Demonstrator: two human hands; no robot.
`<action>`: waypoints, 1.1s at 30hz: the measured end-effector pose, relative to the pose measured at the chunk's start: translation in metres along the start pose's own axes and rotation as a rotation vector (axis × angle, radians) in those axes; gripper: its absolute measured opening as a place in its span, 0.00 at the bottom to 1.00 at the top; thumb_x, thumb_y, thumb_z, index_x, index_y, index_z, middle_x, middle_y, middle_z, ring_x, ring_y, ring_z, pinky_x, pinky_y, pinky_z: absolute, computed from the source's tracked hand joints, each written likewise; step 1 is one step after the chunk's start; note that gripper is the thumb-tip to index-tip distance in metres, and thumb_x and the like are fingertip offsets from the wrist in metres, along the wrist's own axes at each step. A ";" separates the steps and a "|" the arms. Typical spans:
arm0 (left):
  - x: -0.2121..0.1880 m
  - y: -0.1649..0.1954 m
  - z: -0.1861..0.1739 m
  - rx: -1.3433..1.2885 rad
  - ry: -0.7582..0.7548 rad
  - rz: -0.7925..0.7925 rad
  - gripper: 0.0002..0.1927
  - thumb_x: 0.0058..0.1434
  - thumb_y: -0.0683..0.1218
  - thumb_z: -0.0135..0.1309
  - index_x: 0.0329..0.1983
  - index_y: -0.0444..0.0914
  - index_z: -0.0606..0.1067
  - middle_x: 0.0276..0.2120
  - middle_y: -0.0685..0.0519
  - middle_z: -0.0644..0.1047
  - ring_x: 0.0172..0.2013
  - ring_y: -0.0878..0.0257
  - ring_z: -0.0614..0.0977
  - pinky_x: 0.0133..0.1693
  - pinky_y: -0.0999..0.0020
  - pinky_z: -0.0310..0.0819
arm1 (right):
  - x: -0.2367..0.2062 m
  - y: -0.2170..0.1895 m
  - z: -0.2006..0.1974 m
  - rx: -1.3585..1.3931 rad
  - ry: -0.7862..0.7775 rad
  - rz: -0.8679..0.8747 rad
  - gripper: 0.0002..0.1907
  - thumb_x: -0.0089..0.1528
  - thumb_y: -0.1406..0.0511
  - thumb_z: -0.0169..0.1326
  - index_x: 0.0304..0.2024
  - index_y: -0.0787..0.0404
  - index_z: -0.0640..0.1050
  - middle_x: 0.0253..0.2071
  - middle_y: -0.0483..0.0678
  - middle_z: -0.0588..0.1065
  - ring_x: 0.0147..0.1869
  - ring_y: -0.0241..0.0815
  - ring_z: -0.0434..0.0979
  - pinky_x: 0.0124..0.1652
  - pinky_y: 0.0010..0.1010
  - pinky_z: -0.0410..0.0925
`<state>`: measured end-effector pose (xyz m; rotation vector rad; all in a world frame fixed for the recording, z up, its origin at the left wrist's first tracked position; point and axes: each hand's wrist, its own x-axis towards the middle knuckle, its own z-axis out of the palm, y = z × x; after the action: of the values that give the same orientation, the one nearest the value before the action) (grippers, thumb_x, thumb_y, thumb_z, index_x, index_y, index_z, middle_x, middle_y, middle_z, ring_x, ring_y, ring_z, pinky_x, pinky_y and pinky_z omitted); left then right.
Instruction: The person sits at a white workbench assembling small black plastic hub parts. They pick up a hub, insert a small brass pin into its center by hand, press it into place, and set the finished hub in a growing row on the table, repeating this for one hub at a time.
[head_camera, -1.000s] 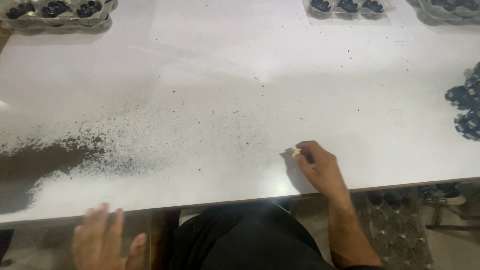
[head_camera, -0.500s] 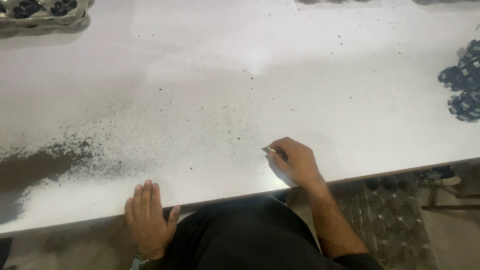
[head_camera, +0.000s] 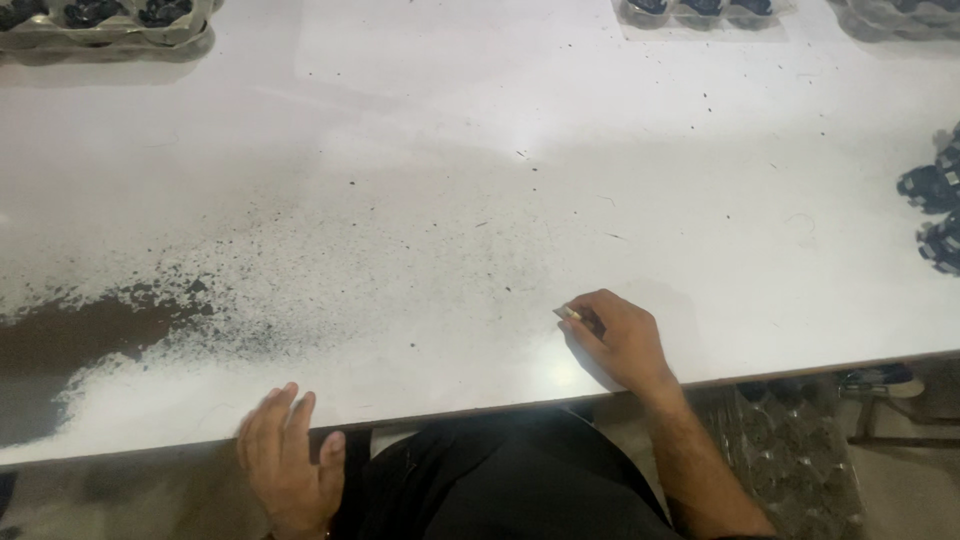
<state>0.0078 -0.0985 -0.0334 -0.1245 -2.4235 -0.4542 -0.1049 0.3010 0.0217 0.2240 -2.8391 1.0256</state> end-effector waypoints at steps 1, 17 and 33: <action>0.009 -0.007 -0.005 -0.042 0.042 -0.019 0.28 0.76 0.61 0.37 0.55 0.34 0.75 0.59 0.42 0.75 0.64 0.47 0.73 0.67 0.49 0.61 | 0.003 -0.001 0.003 -0.032 0.003 0.010 0.13 0.61 0.59 0.61 0.44 0.60 0.81 0.33 0.46 0.81 0.32 0.38 0.82 0.33 0.29 0.74; 0.018 -0.115 0.069 -0.118 -0.132 0.117 0.19 0.56 0.56 0.59 0.34 0.35 0.81 0.33 0.44 0.82 0.39 0.49 0.84 0.46 0.50 0.78 | 0.038 -0.005 0.042 -0.231 -0.001 0.377 0.22 0.60 0.55 0.63 0.52 0.59 0.79 0.27 0.46 0.82 0.24 0.36 0.80 0.26 0.30 0.73; 0.118 -0.186 0.127 -0.291 -0.384 0.313 0.18 0.58 0.55 0.57 0.35 0.34 0.80 0.36 0.43 0.81 0.40 0.48 0.83 0.47 0.50 0.77 | 0.056 -0.017 0.064 -0.372 0.034 0.522 0.19 0.61 0.54 0.60 0.48 0.57 0.79 0.25 0.45 0.76 0.27 0.40 0.76 0.30 0.33 0.73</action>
<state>-0.1977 -0.2308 -0.1049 -0.7674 -2.6235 -0.6837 -0.1609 0.2416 -0.0077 -0.5867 -3.0483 0.5216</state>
